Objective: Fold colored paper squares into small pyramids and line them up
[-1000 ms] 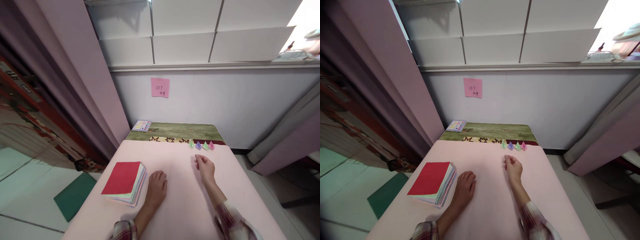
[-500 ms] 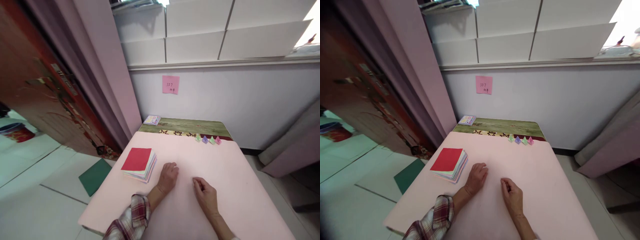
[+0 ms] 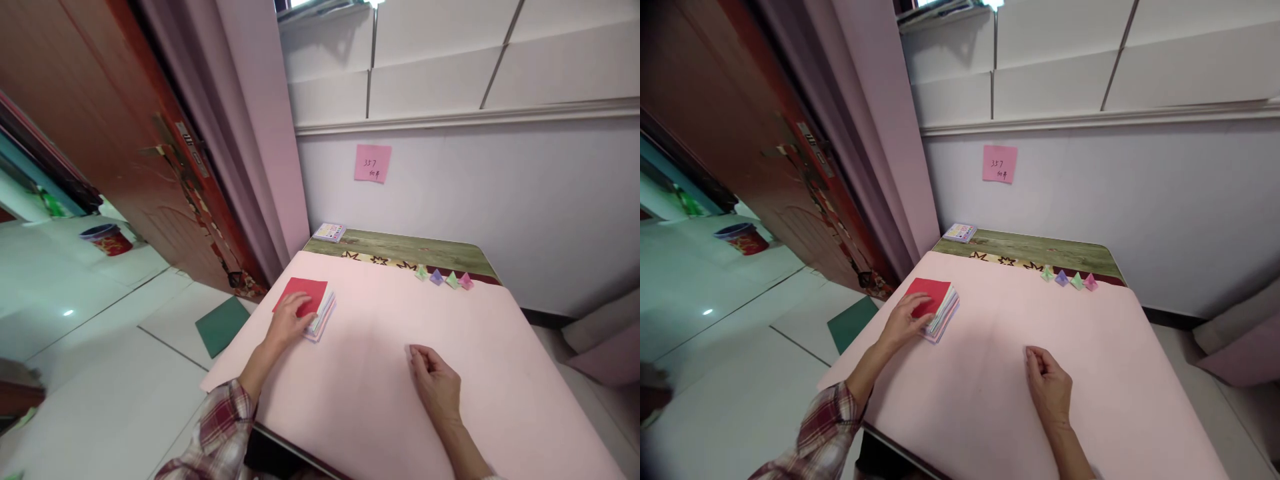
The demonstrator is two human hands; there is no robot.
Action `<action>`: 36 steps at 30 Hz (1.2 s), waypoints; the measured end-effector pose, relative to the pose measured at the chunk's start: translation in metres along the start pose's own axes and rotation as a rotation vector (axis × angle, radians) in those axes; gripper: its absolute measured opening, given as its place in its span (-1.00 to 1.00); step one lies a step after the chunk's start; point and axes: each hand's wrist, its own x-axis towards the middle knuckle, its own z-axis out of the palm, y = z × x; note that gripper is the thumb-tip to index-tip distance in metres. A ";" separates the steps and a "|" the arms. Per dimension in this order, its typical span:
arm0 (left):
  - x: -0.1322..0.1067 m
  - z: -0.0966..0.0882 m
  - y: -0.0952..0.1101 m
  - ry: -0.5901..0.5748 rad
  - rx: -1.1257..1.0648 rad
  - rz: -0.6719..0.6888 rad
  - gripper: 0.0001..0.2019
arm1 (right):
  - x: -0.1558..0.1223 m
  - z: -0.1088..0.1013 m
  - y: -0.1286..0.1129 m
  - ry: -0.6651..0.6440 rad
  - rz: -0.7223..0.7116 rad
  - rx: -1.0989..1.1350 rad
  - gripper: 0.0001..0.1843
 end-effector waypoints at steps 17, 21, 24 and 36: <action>-0.015 0.019 -0.035 0.040 -0.412 -0.281 -0.70 | -0.002 -0.004 -0.009 -0.002 0.015 0.085 -0.54; -0.013 0.023 -0.041 0.125 -0.564 -0.462 -0.65 | -0.001 -0.005 -0.006 -0.012 0.019 0.117 -0.55; -0.009 0.018 -0.038 0.270 -0.594 -0.519 -0.64 | 0.000 -0.004 -0.003 -0.022 0.022 0.144 -0.53; -0.020 0.078 0.108 0.055 -0.233 0.292 -0.83 | -0.004 -0.002 -0.010 -0.003 -0.272 -0.109 -0.44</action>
